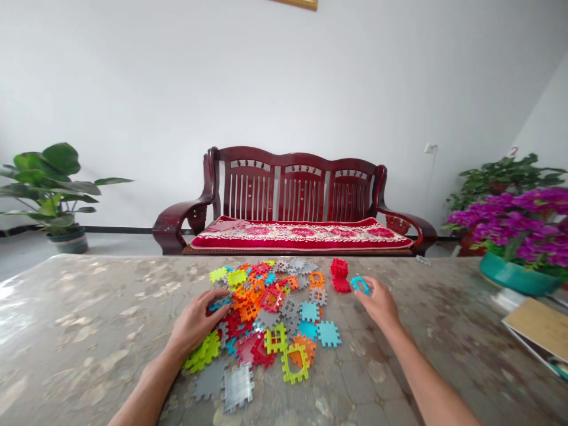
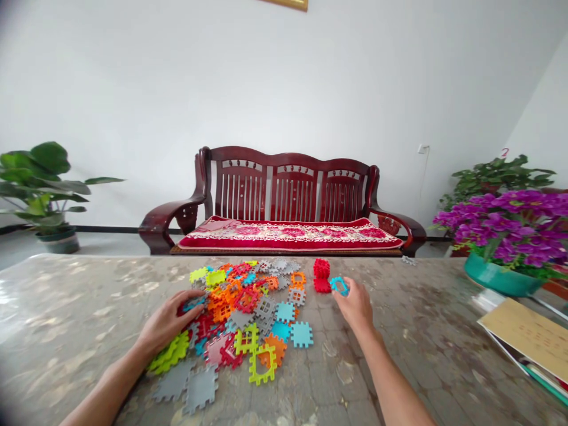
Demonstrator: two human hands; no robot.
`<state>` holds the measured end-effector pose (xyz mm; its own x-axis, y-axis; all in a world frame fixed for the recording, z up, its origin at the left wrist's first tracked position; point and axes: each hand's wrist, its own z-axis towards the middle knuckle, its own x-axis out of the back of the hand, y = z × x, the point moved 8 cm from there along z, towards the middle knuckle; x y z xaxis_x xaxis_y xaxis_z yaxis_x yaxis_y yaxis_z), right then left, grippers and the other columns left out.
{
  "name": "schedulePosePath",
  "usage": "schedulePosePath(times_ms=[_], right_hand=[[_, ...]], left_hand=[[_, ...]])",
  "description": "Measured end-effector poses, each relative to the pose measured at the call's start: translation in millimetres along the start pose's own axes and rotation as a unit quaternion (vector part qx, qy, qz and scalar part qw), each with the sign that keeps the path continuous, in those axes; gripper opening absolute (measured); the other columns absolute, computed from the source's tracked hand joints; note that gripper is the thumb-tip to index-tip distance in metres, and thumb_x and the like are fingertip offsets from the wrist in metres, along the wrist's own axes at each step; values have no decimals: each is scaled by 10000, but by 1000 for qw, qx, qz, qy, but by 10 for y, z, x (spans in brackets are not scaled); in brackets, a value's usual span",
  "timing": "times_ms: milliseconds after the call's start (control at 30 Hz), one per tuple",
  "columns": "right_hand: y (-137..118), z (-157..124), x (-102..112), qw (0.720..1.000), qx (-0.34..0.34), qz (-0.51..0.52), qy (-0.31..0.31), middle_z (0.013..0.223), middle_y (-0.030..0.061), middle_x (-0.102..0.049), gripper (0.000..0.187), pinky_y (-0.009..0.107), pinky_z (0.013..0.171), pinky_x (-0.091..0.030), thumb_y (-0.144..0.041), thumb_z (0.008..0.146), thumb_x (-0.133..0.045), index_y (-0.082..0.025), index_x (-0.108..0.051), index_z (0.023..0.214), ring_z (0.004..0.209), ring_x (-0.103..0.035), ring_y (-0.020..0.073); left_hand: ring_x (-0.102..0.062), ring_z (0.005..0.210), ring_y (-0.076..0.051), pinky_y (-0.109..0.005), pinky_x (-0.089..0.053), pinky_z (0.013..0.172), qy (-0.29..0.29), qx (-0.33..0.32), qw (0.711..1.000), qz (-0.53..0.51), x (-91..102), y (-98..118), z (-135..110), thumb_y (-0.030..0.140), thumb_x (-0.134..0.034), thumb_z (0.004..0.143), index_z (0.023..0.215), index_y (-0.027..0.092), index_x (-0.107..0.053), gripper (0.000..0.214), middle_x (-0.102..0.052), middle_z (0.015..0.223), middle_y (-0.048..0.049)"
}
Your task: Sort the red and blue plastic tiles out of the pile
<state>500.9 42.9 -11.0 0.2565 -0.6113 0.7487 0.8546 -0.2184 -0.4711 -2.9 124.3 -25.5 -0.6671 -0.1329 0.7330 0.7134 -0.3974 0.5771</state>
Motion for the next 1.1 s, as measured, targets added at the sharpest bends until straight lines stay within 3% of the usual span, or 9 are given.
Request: schedulePosePath(times_ms=[100,233,367,567,833,1100], right_hand=[[211,97,-38,998,-10,-57,9,1043,131,-691,475,364,853,-481,-407,750,-618,-151,-615,1150,978,-642,268],[306,80,-142,996,2,-86,7,1015,122,-693,426,341,831,-474,-388,763,-620,-153,-638,1118,954,-642,257],[257,0,-149,995,38,-94,22,971,84,-691,275,317,815,-461,-295,785,-583,-198,-677,1025,931,-629,228],[144,44,-145,992,56,-115,-3,926,80,-683,151,313,772,-447,-260,814,-584,-218,-718,870,871,-623,223],[49,152,-270,982,88,-162,-23,963,84,-667,190,294,832,-421,-180,858,-553,-198,-713,959,927,-600,210],[9,212,-315,971,71,-225,-41,1019,102,-636,194,303,794,-410,-223,906,-517,-205,-697,977,921,-591,221]], left_hand=[[-647,1046,-231,-339,-476,974,3,-4,1000,4,9,4,1,538,-576,800,1082,283,-693,397,-708,1113,-15],[-651,1041,-231,-337,-486,961,2,-4,1000,11,14,14,0,542,-576,801,1080,284,-700,399,-711,1111,-18],[-655,1034,-236,-344,-493,953,3,0,1000,19,21,17,1,552,-572,799,1082,278,-703,416,-713,1109,-26],[-655,1039,-232,-340,-498,948,2,-5,1000,29,22,13,0,549,-561,810,1082,279,-699,407,-711,1114,-26],[-653,1047,-232,-340,-495,955,0,-2,1000,25,8,-14,-4,556,-561,810,1085,283,-698,411,-709,1127,-23],[-644,1059,-237,-351,-485,968,-1,0,1000,19,0,-19,-1,543,-563,813,1091,276,-695,407,-703,1137,-32]])
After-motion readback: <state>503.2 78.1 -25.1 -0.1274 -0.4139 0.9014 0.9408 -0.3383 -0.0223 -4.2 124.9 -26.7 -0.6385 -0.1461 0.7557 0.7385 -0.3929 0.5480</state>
